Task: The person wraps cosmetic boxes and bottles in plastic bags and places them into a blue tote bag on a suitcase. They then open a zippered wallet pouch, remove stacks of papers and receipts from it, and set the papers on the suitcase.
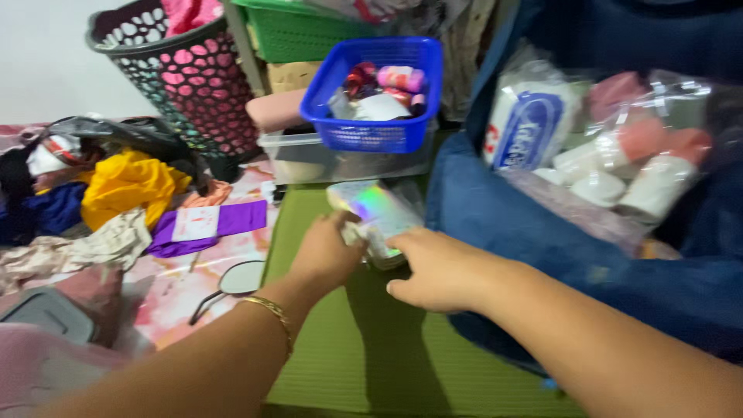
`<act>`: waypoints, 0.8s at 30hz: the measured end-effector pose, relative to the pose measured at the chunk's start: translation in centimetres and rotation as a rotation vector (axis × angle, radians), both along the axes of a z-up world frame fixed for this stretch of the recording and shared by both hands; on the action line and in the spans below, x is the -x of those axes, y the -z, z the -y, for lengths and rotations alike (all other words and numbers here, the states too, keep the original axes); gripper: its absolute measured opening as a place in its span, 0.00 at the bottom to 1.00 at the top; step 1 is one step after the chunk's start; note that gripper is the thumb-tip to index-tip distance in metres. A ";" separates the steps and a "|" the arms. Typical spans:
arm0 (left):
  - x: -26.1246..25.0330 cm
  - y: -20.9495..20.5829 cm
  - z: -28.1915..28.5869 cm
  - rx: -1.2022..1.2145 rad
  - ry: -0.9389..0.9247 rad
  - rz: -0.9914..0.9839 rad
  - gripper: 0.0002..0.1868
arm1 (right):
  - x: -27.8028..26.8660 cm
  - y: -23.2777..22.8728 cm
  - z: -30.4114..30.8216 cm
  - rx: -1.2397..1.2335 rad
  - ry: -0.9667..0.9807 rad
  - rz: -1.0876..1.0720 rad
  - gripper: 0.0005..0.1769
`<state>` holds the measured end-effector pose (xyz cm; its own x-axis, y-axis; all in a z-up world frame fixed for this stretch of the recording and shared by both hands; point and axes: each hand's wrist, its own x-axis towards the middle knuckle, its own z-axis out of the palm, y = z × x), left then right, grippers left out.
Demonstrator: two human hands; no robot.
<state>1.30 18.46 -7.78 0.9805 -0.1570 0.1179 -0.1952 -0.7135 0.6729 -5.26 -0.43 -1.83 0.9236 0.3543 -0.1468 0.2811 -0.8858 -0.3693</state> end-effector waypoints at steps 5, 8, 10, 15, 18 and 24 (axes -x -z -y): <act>-0.9 2.0 -0.7 0.121 -0.136 -0.242 0.32 | -1.7 3.5 1.9 -0.008 0.305 0.052 0.54; -2.0 3.9 0.0 0.493 -0.317 -0.439 0.24 | -2.7 3.8 2.9 0.065 0.407 -0.116 0.46; -2.7 4.9 0.3 0.788 -0.334 -0.560 0.14 | -2.8 3.7 2.3 0.082 0.416 -0.154 0.46; -3.2 5.6 0.9 0.728 -0.300 -0.585 0.11 | -2.4 3.6 1.3 -0.012 0.297 0.244 0.54; -3.2 5.1 1.2 0.622 -0.344 -0.550 0.10 | -2.3 4.0 0.5 0.013 0.451 0.118 0.56; -2.8 4.6 1.2 0.660 -0.396 -0.510 0.04 | -3.1 4.7 -1.9 0.136 0.364 0.068 0.52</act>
